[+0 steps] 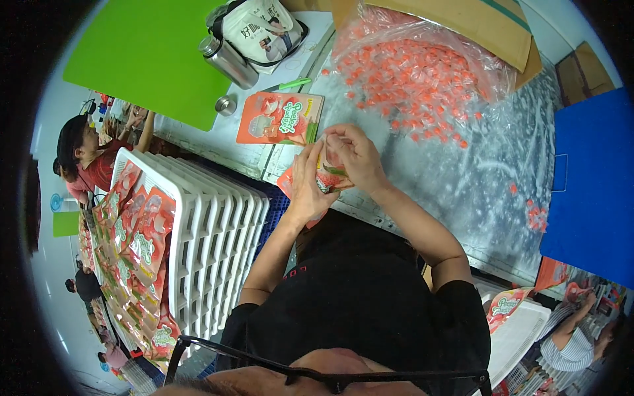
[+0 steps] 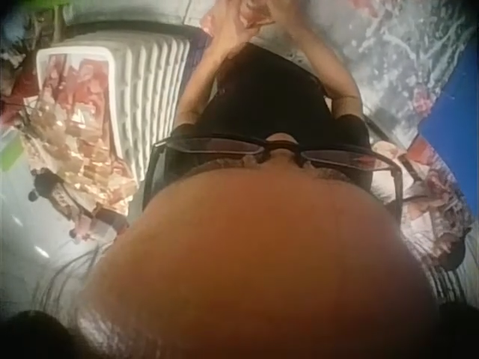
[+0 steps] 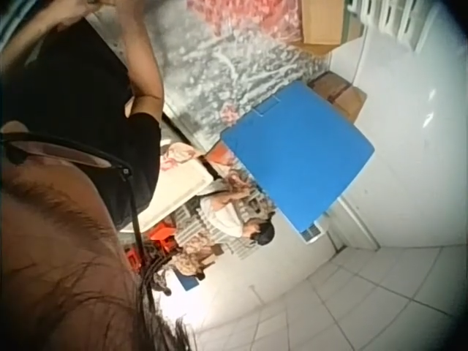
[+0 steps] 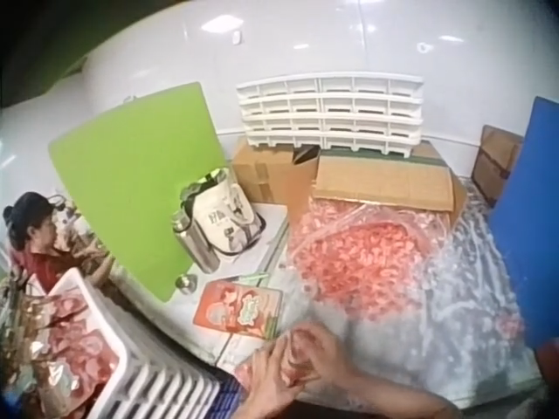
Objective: Manually packaging small pink items into individual patterned bags at a factory workbench.
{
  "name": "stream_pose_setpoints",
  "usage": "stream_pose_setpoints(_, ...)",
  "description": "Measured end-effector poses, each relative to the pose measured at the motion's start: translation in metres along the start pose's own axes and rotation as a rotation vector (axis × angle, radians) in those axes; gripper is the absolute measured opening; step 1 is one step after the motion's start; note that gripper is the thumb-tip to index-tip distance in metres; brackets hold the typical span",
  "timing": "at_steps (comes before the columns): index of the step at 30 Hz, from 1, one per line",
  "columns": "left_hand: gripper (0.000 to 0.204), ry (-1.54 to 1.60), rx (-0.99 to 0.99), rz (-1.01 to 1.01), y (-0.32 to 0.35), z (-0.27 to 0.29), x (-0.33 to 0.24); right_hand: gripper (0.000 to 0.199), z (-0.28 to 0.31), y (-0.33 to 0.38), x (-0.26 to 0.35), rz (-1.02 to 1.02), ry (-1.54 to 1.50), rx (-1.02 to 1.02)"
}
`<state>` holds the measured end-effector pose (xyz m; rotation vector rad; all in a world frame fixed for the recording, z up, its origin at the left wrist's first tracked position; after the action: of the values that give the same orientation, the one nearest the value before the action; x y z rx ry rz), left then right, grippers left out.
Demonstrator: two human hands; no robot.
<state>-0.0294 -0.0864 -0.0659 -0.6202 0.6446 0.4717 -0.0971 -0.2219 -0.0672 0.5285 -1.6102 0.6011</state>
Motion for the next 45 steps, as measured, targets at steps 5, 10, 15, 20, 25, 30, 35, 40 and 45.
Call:
stream_pose_setpoints(5, 0.108, 0.164, -0.009, 0.024, 0.002, -0.011, 0.003, 0.027, -0.002, 0.004, 0.012, 0.091, 0.036, 0.143)
stream_pose_setpoints(10, 0.106, 0.320, 0.007, 0.002, -0.002, -0.007, -0.007, 0.032, 0.008, 0.011, 0.048, 0.245, -0.028, 0.234)
stream_pose_setpoints(15, 0.105, 0.634, -0.068, 0.131, 0.001, -0.008, 0.013, 0.038, 0.080, -0.032, -0.012, 0.276, 0.531, -0.060)
stream_pose_setpoints(20, 0.104, 0.616, 0.011, 0.179, 0.003, -0.005, 0.010, 0.048, 0.111, -0.033, -0.084, 0.503, 1.280, -0.128)
stream_pose_setpoints(25, 0.102, 0.735, -0.003, 0.301, 0.011, -0.001, 0.022, 0.052, 0.111, -0.001, -0.092, 0.383, 1.096, 0.054)
stream_pose_setpoints(30, 0.092, 0.697, 0.004, 0.341, 0.015, 0.009, 0.023, 0.058, 0.157, 0.011, -0.085, -0.004, -0.097, -0.333)
stream_pose_setpoints(35, 0.082, 0.628, -0.008, 0.339, 0.015, 0.014, 0.020, 0.051, 0.170, 0.019, -0.078, 0.128, 0.321, -0.281)
stream_pose_setpoints(40, 0.077, 0.643, -0.031, 0.305, 0.014, 0.017, 0.016, 0.058, 0.131, 0.021, -0.076, 0.398, 0.785, -0.084)
stream_pose_setpoints(45, 0.076, 0.687, 0.000, 0.333, 0.016, 0.019, 0.017, 0.069, 0.081, 0.006, -0.063, 0.426, 1.155, 0.045)
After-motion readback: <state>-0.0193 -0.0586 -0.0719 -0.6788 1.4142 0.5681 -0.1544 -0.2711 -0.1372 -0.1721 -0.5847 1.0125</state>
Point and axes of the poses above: each hand's wrist, its own y-axis away from the middle knuckle, its own z-axis out of the back of the hand, x = y × z, the point moved 5 cm from there along -y, towards the middle knuckle, and after that the axes turned 11 degrees about -x, right-handed, at the moved point
